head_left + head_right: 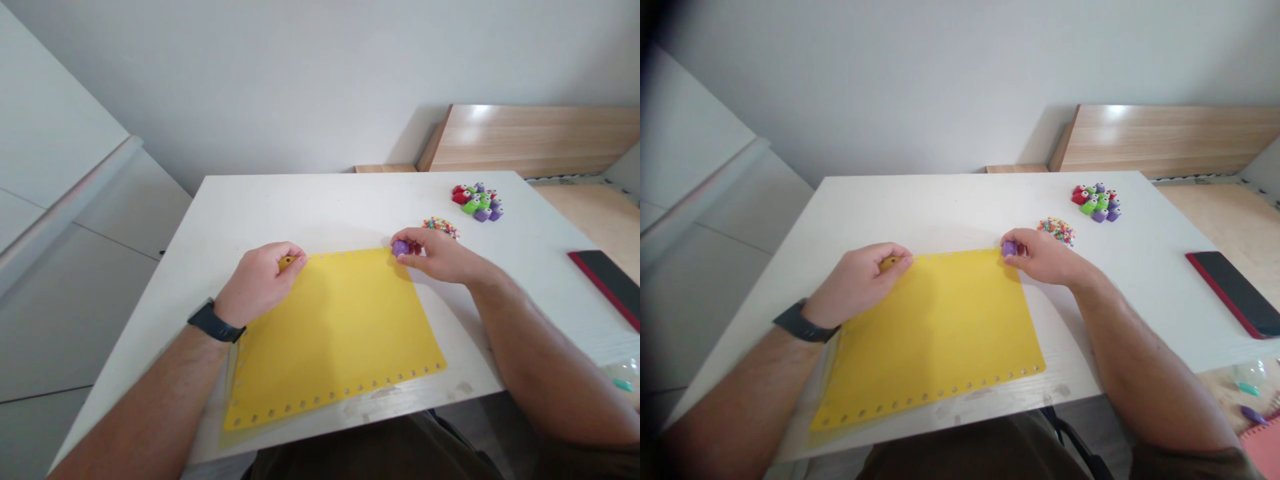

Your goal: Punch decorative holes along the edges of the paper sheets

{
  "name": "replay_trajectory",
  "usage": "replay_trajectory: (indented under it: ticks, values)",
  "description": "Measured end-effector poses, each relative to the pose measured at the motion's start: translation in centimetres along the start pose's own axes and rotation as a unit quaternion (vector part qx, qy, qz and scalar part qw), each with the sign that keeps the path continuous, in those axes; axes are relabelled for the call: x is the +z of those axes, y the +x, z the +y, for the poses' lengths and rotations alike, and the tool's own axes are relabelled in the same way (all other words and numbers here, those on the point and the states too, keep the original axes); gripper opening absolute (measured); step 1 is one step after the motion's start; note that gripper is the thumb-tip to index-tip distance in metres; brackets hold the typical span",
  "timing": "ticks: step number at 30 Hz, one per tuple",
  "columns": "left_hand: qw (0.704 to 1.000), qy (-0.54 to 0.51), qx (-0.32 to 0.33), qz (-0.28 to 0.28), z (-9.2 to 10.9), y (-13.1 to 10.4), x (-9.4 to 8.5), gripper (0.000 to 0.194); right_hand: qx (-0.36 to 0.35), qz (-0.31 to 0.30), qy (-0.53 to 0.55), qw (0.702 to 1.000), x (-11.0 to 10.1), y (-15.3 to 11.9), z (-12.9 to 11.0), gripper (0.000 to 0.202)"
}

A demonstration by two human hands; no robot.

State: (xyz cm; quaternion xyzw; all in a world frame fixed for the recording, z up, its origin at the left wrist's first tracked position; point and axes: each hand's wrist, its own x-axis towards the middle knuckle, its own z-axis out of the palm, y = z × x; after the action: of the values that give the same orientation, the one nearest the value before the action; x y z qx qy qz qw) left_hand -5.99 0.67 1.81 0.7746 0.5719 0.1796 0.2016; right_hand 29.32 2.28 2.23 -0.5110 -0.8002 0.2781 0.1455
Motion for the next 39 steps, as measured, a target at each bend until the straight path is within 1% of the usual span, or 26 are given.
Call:
replay_trajectory:
  ticks: [7,13,19,31,39]
  values:
    - [1.0,-0.002,0.005,-0.003,0.1,-0.02,-0.13,0.032,0.002,0.002,0.009,1.0,0.21,-0.01,-0.49,0.026]
    - [1.0,-0.003,0.004,-0.008,0.26,0.01,-0.21,0.031,0.003,-0.005,0.013,1.0,0.33,0.02,-0.34,0.027]
    - [1.0,-0.007,0.006,-0.009,0.1,0.02,-0.09,0.031,0.009,0.004,0.01,1.0,0.14,0.0,-0.15,0.027]
    - [1.0,-0.015,0.005,-0.004,0.2,-0.02,-0.13,0.029,0.016,-0.01,-0.016,1.0,-0.23,-0.14,0.17,0.027]
    - [1.0,-0.007,0.009,-0.006,0.19,0.01,-0.17,0.031,0.021,-0.014,-0.003,1.0,-0.4,-0.22,0.09,0.027]
